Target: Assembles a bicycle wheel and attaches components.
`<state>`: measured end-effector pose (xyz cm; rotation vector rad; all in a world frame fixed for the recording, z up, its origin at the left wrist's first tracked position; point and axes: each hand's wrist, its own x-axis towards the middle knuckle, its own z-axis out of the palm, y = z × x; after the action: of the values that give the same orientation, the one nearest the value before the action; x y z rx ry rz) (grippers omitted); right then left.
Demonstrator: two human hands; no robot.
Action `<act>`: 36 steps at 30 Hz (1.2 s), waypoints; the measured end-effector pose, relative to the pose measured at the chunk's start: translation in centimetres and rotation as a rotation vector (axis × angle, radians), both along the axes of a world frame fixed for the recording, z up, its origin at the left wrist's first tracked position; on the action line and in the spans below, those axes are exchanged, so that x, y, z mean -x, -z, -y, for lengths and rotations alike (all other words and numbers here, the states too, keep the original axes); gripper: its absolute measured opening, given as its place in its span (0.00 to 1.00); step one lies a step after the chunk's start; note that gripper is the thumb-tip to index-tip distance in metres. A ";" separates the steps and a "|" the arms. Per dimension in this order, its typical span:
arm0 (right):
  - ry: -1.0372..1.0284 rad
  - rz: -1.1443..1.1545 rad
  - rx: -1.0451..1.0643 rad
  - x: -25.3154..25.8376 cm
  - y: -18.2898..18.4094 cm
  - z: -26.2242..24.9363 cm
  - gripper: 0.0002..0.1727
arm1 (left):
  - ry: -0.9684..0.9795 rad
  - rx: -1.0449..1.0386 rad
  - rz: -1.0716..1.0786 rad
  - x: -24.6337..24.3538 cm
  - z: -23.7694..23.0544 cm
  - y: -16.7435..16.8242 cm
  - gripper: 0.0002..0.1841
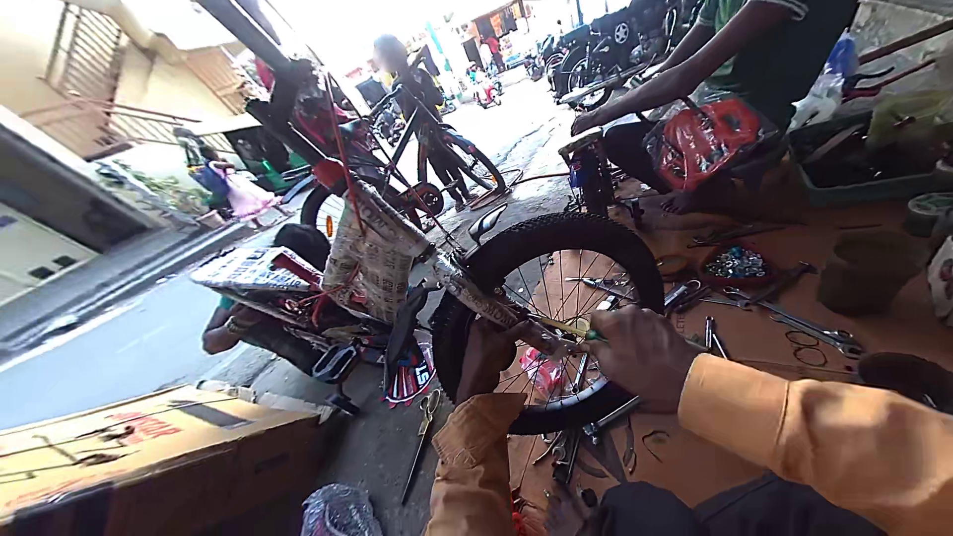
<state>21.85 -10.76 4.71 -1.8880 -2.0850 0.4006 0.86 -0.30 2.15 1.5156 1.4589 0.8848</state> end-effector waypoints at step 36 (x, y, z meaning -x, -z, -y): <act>0.197 -0.424 -0.121 -13.7 5.6 -20.8 0.29 | -0.170 -0.135 -0.405 0.8 0.3 1.6 0.20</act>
<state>35.58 10.00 -0.86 -1.7360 -1.5991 0.5575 0.10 -0.63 0.60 1.7637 1.8729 0.8191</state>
